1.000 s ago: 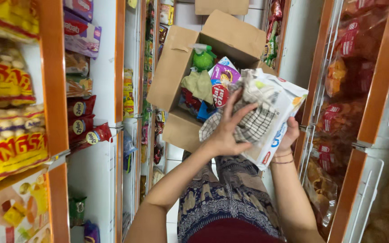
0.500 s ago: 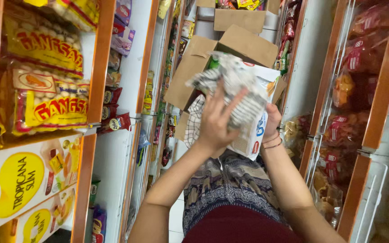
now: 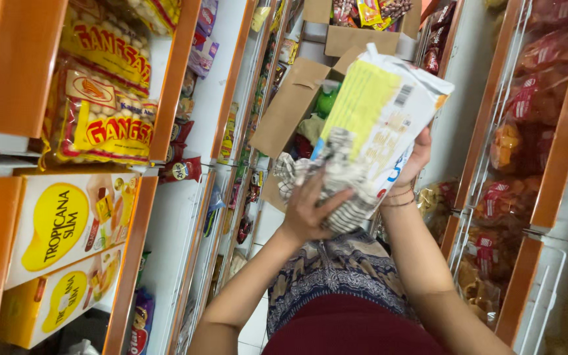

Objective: The person wipes various packaged snack items with a cloth before placing them onto store shelves. The person uses a handheld scanner on some items and sprays a liquid from a bottle onto the cloth.

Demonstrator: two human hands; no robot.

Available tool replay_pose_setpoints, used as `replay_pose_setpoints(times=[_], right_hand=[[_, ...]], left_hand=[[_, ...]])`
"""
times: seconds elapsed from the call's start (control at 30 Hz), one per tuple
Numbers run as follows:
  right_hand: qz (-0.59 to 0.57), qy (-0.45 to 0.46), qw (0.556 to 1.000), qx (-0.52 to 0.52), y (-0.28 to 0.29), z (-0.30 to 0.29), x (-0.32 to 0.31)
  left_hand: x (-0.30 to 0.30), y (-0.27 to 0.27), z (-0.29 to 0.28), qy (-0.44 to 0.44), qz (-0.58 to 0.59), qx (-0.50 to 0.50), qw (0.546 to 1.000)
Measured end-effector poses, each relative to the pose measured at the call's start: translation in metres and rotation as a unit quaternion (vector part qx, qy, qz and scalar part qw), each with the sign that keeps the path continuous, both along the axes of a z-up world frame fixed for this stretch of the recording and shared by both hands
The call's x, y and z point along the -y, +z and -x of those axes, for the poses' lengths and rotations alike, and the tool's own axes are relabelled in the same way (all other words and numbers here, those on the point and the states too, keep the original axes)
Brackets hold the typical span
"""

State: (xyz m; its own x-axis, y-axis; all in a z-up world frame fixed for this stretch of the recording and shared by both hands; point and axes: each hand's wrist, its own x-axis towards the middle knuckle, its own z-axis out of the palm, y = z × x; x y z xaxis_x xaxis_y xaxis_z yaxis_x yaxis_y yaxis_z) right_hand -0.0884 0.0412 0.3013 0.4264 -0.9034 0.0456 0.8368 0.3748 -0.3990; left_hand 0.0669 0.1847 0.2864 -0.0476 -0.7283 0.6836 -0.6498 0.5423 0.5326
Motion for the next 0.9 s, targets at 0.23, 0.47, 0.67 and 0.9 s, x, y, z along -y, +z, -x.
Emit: replay_pose_setpoints(times=[0.23,0.47,0.67,0.9], right_hand=[[0.034,-0.064,0.997,0.003,0.027,-0.023,-0.015],[-0.007,-0.058,0.998,-0.019,0.007,-0.037,-0.035],[0.092,-0.027,0.981,-0.169,0.02,-0.04,-0.026],[0.001,0.114,0.986,-0.123,0.024,-0.022,-0.027]], left_hand=[[0.0,-0.059,-0.008,-0.019,-0.159,-0.804,0.573],[-0.022,-0.015,0.021,-0.148,-0.237,-0.769,0.575],[-0.034,0.023,0.022,-0.008,-0.137,-0.618,0.774],[-0.028,0.046,0.003,0.083,0.026,-0.103,0.991]])
